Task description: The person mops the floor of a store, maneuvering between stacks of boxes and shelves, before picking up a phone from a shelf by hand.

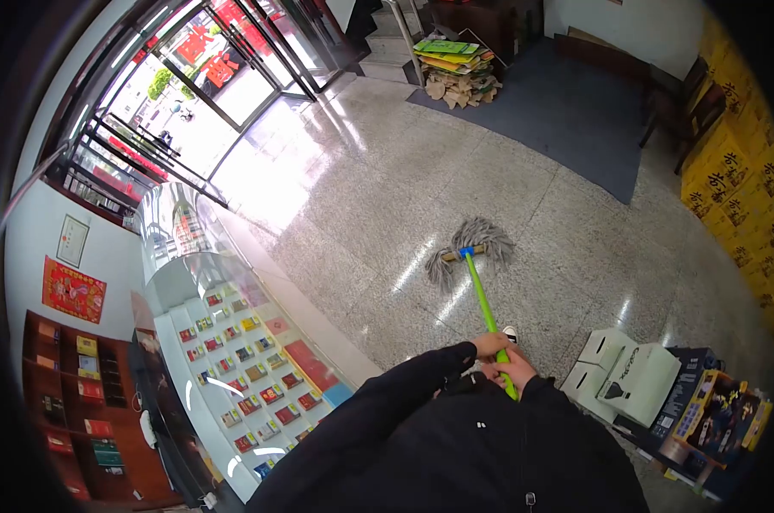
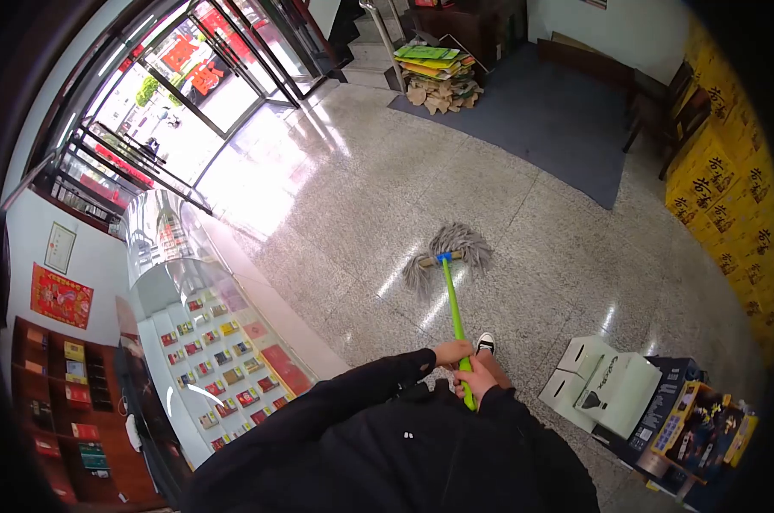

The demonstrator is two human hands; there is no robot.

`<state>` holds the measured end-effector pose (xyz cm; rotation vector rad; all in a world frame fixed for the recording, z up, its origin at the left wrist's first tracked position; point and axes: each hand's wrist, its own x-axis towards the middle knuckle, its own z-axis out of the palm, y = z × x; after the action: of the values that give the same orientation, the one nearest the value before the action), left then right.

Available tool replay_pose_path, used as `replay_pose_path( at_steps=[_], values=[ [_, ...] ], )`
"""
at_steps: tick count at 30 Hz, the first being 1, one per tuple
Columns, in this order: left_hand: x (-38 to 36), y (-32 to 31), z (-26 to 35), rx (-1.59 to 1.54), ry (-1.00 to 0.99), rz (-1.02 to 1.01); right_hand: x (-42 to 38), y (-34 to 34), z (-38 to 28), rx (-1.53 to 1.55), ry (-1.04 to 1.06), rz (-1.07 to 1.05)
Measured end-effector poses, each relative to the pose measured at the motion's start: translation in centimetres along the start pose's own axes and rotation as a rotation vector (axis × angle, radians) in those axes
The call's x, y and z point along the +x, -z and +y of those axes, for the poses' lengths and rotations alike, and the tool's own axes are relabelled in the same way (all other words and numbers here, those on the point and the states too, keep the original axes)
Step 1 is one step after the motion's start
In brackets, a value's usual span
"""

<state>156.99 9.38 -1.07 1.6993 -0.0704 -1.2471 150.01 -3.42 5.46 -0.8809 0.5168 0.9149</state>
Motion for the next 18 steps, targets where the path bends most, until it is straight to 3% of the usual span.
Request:
replay_pose_path(
  at_steps=[2,3,4,6,8,10,12,14,16,18],
  values=[
    [2.0,2.9,3.7,0.056,0.075,0.018,2.7,1.2,-4.2,-0.012,-0.024,-0.096],
    [4.6,4.5,2.9,0.050,0.078,0.026,3.2,0.9,-6.4,-0.019,-0.033,-0.048],
    [8.2,6.2,0.0,0.207,-0.158,0.043,3.7,0.1,-8.4,-0.027,-0.048,0.003],
    [9.7,7.7,0.9,0.333,-0.388,0.073,5.3,-0.6,-11.5,-0.035,-0.068,-0.002],
    [6.5,10.1,7.2,0.140,-0.113,0.070,6.5,-1.2,-14.5,-0.115,-0.059,0.022],
    [10.0,12.5,5.1,0.151,-0.108,0.082,7.8,-2.3,-17.5,-0.165,-0.060,0.030],
    [13.3,15.0,3.0,0.433,-0.622,0.251,10.3,-2.4,-19.9,-0.173,-0.079,0.009],
    [15.5,18.2,3.3,0.350,-0.601,0.234,13.6,-2.1,-21.9,-0.175,-0.085,-0.007],
    [15.5,22.5,7.2,0.164,-0.225,0.046,17.3,-2.3,-24.6,-0.203,-0.083,-0.053],
    [18.2,26.5,7.1,0.128,-0.240,0.069,20.3,-3.8,-28.2,-0.272,-0.072,-0.036]
  ],
)
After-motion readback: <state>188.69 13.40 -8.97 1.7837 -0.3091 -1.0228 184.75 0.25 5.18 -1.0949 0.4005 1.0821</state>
